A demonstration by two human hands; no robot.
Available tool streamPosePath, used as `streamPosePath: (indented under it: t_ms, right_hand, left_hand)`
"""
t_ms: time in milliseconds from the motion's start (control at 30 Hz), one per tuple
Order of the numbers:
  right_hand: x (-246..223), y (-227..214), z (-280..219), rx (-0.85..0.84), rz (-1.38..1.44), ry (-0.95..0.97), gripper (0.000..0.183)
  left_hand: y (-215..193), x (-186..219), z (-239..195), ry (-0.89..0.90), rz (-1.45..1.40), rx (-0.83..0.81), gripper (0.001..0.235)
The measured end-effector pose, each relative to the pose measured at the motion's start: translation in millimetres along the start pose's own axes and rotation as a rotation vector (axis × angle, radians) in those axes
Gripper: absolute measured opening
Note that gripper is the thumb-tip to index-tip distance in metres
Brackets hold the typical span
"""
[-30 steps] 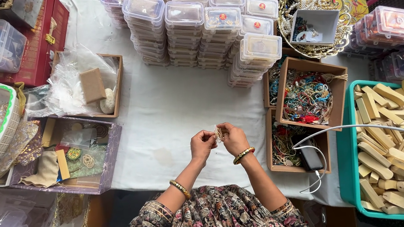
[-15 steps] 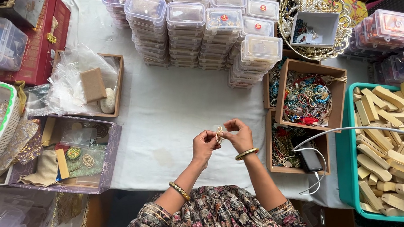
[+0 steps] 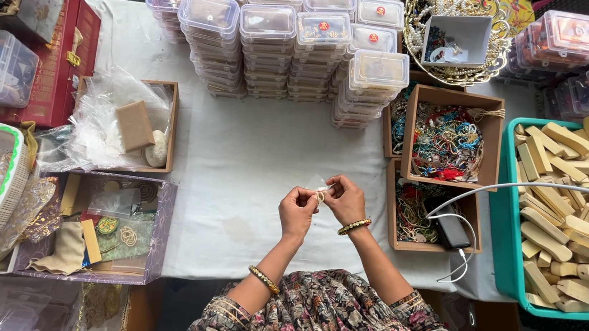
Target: The person picks up small jewelry items from a box and places them into clear plastic bags. They then wrap the bags in patterned paper and place them into small plastic containers, which are stacked on the table. The person repeats this process with different jewelry items throughout the video.
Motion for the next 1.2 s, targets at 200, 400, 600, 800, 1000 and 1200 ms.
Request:
streamPosePath:
  t_ms: [200,400,600,800,1000,1200]
  right_hand:
    - [-31.4,-5.9,-1.4,-0.017,-0.344,-0.138,0.035]
    - [-7.6,-7.5,6.1,-0.162,0.488,0.228,0.041]
    - [-19.3,-0.3,-0.6,-0.052,-0.011,-0.003,0.031]
    - [19.4,2.2,4.2,-0.066,0.085,-0.047,0.013]
    - [1.0,-22.1,12.0,-0.316,0.210,0.018,0.023]
    - [17.4,-21.2,15.0,-0.336,0.471,0.090,0.024]
  left_hand:
    - [1.0,-6.3,-3.3,0.065,0.141,-0.013,0.010]
    - [-7.1,-1.1,3.8,0.036,0.067,0.040,0.008]
    - [0.5,-8.0,-2.6,0.048,0.087,-0.018,0.012]
    - [-4.6,-19.6,7.8,0.112,-0.012,-0.075,0.016]
    - [-18.9,53.2,-5.0,0.725,0.525,-0.063,0.046]
    - [-22.7,19.3,21.5,-0.010,0.161,-0.147,0.013]
Point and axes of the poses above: each hand's wrist, its own z-axis towards the middle knuckle, its own y-axis out of the palm, x = y × z, the point moved 1 cm from there along z, towards the middle knuckle, and after that the axes turned 11 degrees about -y, right-handed, at the moved point
